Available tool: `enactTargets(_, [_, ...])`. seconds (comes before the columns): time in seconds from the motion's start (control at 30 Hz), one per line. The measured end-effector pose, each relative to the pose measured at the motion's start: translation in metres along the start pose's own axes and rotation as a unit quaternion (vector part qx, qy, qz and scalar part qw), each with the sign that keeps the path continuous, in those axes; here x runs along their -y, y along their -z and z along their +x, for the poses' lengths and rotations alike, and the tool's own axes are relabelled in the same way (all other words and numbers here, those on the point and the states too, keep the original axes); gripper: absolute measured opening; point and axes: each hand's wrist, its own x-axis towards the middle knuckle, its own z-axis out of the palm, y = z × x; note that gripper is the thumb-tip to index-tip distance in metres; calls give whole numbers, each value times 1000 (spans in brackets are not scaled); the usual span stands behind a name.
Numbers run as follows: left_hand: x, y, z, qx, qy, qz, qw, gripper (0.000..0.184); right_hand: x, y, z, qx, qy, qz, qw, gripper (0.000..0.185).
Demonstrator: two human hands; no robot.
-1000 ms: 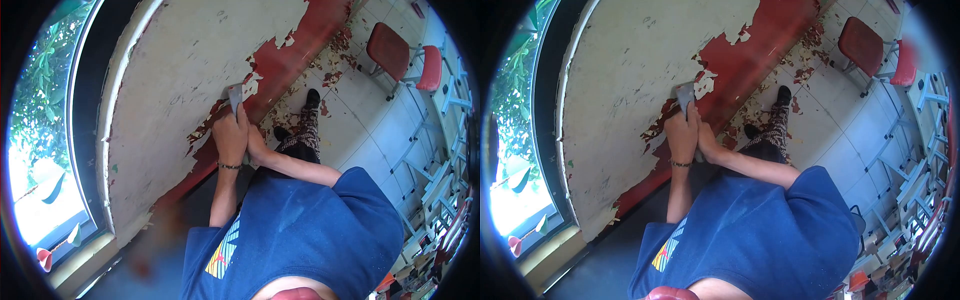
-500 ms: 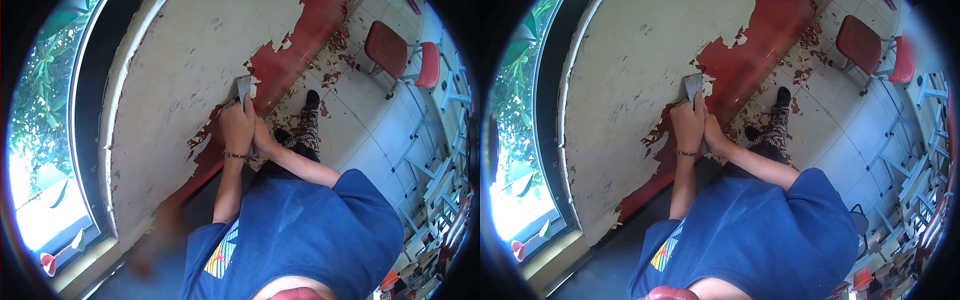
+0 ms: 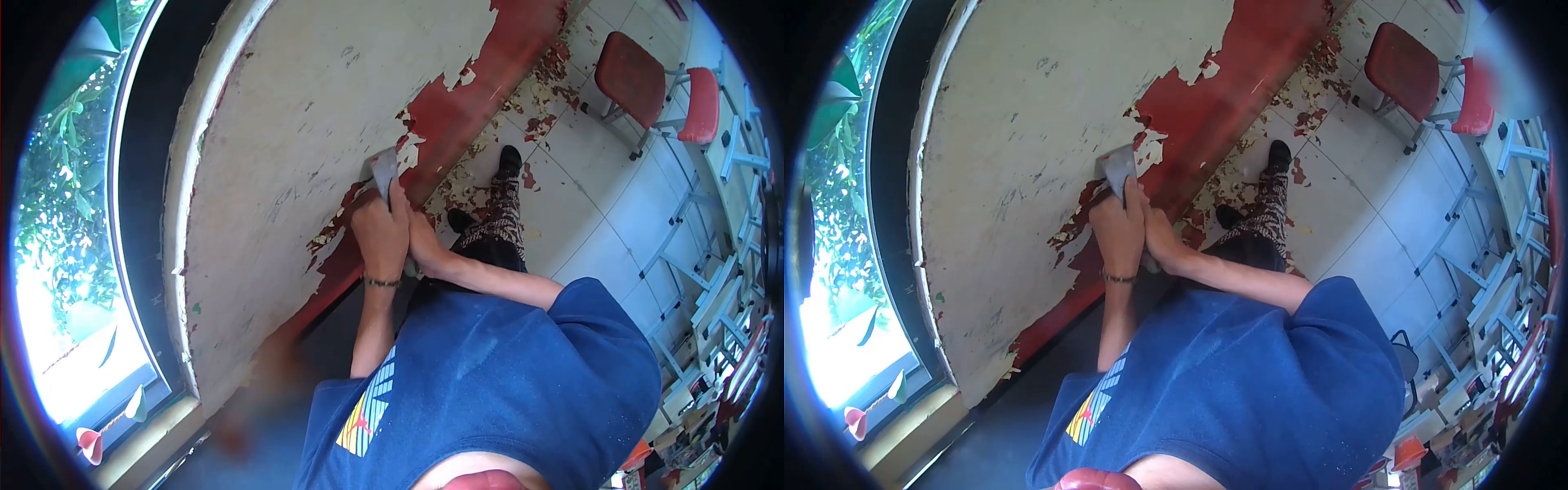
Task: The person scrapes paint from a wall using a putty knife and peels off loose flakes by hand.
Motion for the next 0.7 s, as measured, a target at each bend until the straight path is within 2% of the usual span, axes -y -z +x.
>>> enactTargets(0.07, [5, -3, 3, 3, -2, 17, 1000, 50, -8, 10, 9, 62, -1, 25, 998, 63])
enactTargets(0.13, [4, 0, -1, 6, -6, 34, 999, 50, -9, 5, 5, 53, 2, 30, 998, 63])
enactTargets(0.23, [-4, 2, 3, -12, -8, -35, 999, 49, -2, 4, 6, 36, 9, 17, 999, 63])
enactTargets(0.3, [1, -2, 7, 18, -1, 54, 998, 50, -5, 6, 4, 28, -6, 1, 1000, 62])
enactTargets(0.4, [3, -3, 6, 9, -14, 48, 999, 53, -9, 4, 9, 47, 23, 27, 998, 62])
enactTargets(0.47, [3, 0, -2, 4, -11, 24, 1000, 54, -7, -7, 5, -42, 49, 36, 997, 62])
enactTargets(0.5, [1, -1, 0, 1, -11, 1, 1000, 55, -6, 0, 10, -44, 56, 36, 997, 62])
enactTargets(0.57, [-6, -5, 10, 9, -16, 31, 999, 56, -12, 18, 17, 54, 17, 31, 998, 62])
enactTargets(0.63, [-8, -2, 11, 14, -13, 68, 997, 56, -7, 14, 16, 53, 10, 43, 998, 62])
enactTargets(0.7, [-7, 4, 8, 54, 3, 111, 992, 48, -7, 5, 7, 51, 1, 55, 997, 62])
